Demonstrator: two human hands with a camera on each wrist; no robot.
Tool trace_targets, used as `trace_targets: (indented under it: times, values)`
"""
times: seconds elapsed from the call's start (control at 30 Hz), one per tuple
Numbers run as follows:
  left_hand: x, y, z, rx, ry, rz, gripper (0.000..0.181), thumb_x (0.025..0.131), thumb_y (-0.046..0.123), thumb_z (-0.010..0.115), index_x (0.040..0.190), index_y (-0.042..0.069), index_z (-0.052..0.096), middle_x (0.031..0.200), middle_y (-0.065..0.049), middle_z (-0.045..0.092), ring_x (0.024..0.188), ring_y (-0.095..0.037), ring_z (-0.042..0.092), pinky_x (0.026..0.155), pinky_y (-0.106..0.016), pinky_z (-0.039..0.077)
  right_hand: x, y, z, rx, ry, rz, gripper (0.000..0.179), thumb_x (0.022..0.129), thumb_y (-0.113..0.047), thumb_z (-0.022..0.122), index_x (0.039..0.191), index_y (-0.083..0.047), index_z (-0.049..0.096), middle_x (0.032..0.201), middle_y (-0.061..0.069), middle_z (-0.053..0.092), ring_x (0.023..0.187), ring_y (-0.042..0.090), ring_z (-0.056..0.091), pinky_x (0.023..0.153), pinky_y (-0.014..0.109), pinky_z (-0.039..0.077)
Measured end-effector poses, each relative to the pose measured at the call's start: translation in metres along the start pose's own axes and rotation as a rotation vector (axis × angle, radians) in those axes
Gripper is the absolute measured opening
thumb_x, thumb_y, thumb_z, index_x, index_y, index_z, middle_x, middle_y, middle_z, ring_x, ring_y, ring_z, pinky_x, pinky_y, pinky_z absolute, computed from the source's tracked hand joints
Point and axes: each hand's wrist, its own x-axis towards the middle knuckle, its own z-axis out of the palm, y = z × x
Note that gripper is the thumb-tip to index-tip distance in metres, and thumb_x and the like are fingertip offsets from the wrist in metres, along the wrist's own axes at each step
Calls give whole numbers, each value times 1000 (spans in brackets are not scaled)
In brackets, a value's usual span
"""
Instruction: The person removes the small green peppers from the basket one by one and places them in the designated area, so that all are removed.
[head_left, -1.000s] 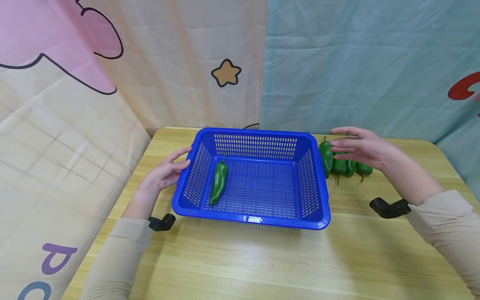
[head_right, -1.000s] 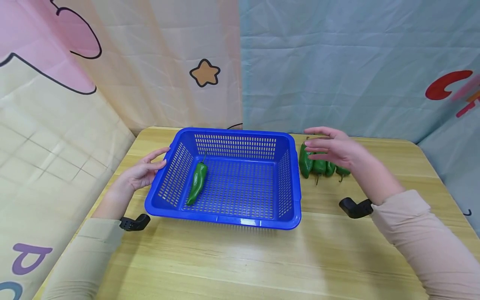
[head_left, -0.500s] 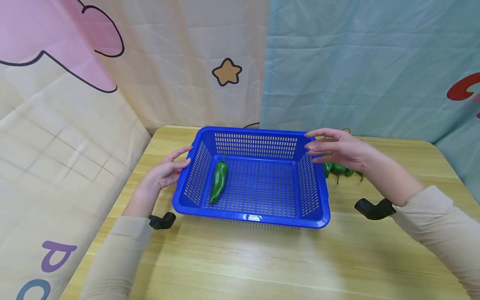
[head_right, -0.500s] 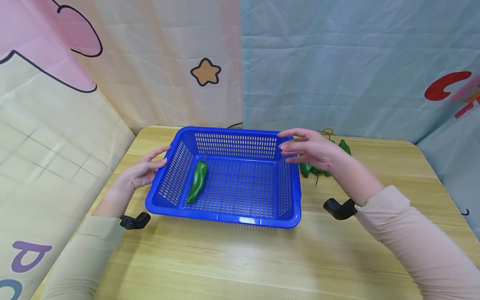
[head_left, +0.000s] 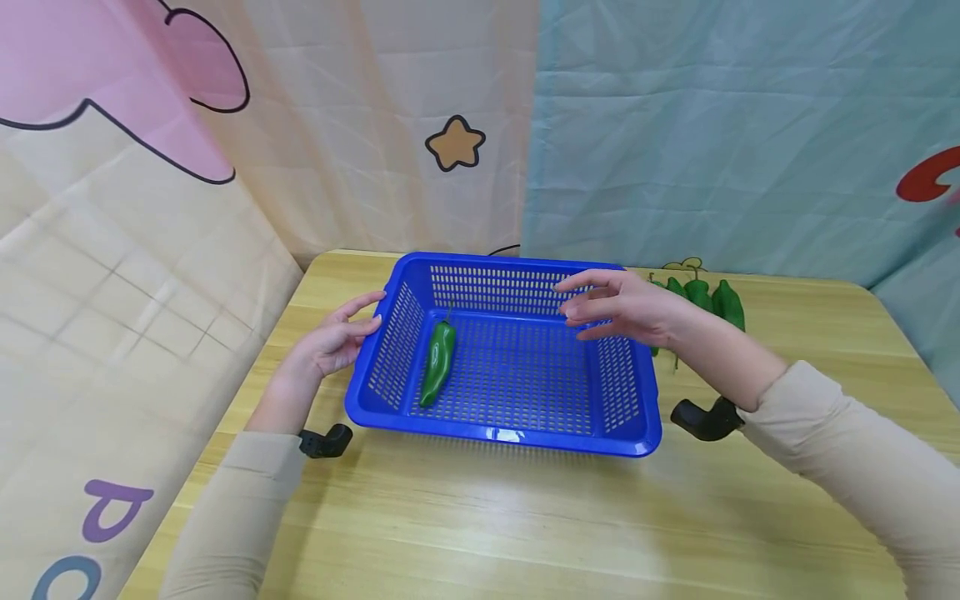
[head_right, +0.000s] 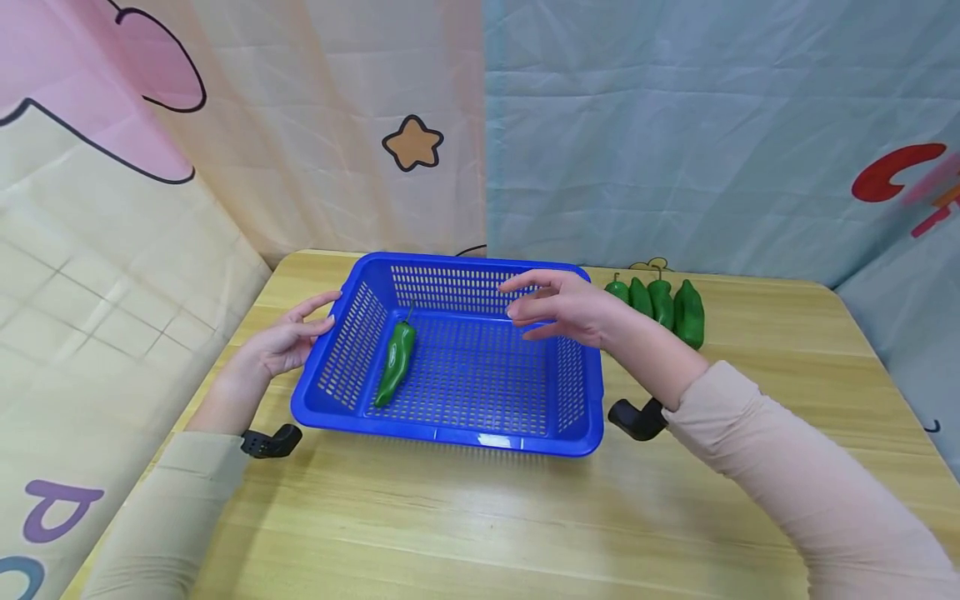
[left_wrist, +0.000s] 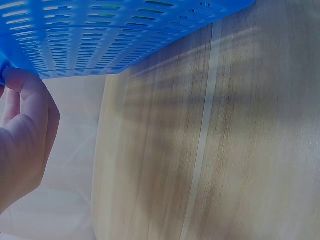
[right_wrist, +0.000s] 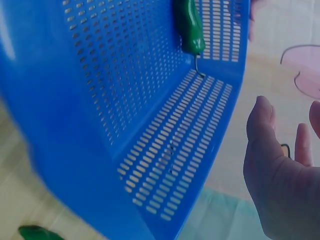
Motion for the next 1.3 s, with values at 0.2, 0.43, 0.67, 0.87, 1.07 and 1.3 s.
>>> trace_targets:
  times: [0.2,0.43,0.67,0.87,1.07,1.3]
  values:
    - [0,-1,0,-12,-12,2,39,95,1,47,129,21,39,93,-7,67,75,-19,67,66,-30,57,16,2,16,-28,-46,12,37,90,-6,59,126,-4,50,108,7,61,99,23,58,92,50,46]
    - [1,-2,-1,-13,1,11,39,96,1,46,129,20,40,91,-7,67,74,-18,67,64,-29,57,34,2,34,1,-56,34,39,89,-3,58,127,-1,48,95,4,62,92,21,60,87,47,50]
    - [1,-2,-2,-25,-39,25,38,96,1,47,128,19,39,90,-7,67,73,-18,66,64,-28,56,54,4,54,27,-55,60,42,88,0,59,129,0,48,92,5,62,87,19,60,79,40,54]
    - [1,-1,-2,-36,-37,28,35,96,1,46,124,19,42,89,-8,66,73,-18,66,63,-28,56,75,13,68,39,-60,67,44,88,5,56,130,4,46,89,7,61,81,17,60,84,45,52]
    - [1,-1,-1,-18,-10,24,35,95,1,47,125,19,43,92,-8,66,74,-19,67,65,-29,57,92,25,80,31,-46,93,43,87,7,56,129,4,47,85,6,62,77,16,59,86,47,50]
    - [0,0,1,-13,-4,21,37,95,0,47,127,19,42,92,-8,67,75,-19,67,65,-30,57,107,35,92,19,-25,131,43,86,8,57,128,1,50,86,8,63,86,25,59,86,48,50]
